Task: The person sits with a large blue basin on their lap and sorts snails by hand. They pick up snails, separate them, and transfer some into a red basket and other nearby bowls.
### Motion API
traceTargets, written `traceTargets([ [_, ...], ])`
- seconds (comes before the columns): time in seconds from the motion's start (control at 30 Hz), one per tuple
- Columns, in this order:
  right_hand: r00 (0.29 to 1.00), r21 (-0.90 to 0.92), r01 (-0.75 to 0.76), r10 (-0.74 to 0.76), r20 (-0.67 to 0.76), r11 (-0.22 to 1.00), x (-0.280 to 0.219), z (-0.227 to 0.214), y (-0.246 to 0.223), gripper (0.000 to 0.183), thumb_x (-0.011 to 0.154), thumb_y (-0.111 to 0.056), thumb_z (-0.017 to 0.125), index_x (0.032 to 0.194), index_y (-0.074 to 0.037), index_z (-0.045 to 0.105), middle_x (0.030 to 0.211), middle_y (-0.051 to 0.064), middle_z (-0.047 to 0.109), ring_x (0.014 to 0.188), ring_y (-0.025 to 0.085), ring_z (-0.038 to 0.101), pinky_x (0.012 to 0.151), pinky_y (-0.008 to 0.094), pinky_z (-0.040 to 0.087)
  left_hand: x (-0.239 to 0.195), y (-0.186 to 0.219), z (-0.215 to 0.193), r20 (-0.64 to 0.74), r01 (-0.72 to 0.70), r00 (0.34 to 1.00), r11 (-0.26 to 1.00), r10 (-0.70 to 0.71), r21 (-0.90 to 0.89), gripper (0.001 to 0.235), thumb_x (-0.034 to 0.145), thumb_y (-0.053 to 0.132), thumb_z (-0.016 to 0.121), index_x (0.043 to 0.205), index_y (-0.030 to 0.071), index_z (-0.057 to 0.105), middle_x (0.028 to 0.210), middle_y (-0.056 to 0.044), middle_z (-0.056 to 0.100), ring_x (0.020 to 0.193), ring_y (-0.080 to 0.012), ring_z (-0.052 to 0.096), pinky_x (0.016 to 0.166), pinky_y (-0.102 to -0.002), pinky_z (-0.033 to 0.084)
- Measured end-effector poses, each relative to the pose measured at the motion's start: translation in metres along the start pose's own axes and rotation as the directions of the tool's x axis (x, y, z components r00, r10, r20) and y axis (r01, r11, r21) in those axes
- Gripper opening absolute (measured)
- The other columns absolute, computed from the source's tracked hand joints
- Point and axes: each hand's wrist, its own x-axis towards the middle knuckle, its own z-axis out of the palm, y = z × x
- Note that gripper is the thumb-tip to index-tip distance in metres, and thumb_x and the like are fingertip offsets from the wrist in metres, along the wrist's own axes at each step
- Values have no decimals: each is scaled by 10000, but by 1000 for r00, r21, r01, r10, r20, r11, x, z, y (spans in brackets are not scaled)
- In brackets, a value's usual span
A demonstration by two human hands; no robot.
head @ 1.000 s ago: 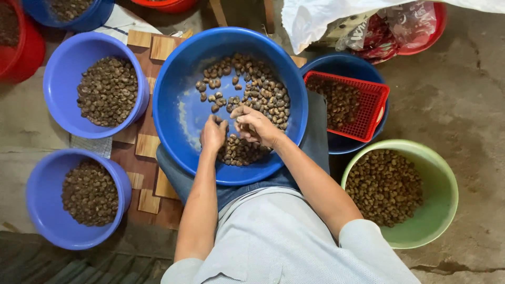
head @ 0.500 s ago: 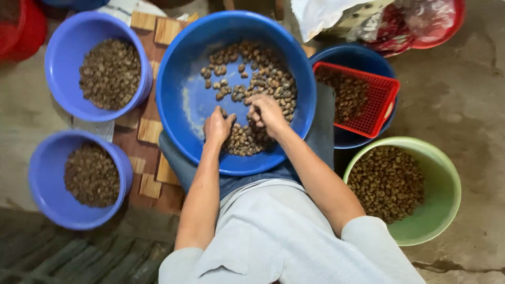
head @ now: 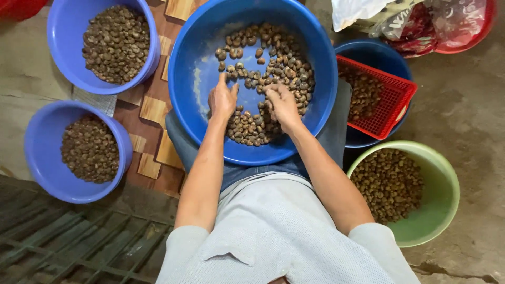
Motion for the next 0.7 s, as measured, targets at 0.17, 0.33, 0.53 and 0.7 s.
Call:
traceTargets([
  [0.17, 989, -212, 144, -136, 51, 966, 9, -3, 21, 241, 1080, -151, 490, 1235, -20, 621, 610, 11, 497, 491, 85, 451, 445, 232, 367, 1, 5, 12, -56, -15, 998, 1000, 15, -14, 326, 1044, 260, 622, 1329, 151, 508, 1084, -257, 749, 1076, -475, 703, 940, -633, 522],
  [0.33, 966, -431, 255, -207, 156, 866, 9, -6, 25, 277, 1125, -163, 447, 1297, 2, 587, 1079, 282, 652, 982, 410, 677, 787, 565, 555, -6, 17, 8, -142, -94, 986, 993, 82, -77, 392, 1064, 169, 608, 1395, 12, 467, 869, -293, 739, 874, -499, 734, 765, -617, 552],
  [0.53, 979, -539, 195, -127, 161, 820, 5, -2, 22, 297, 1111, -183, 472, 1297, 25, 574, 1137, 306, 657, 1027, 438, 695, 812, 591, 569, -4, 19, 12, -175, -102, 981, 990, 85, -93, 365, 1044, 136, 628, 1355, 22, 475, 939, -315, 745, 896, -494, 744, 752, -622, 588],
  [0.7, 975, -601, 214, -132, 177, 770, -4, 3, 6, 266, 1108, -144, 480, 1286, 33, 565, 1112, 301, 654, 1071, 449, 686, 876, 611, 559, 14, -14, 37, -145, -77, 988, 988, 57, -136, 297, 1052, 135, 597, 1302, 65, 453, 847, -252, 730, 815, -455, 748, 670, -598, 575],
])
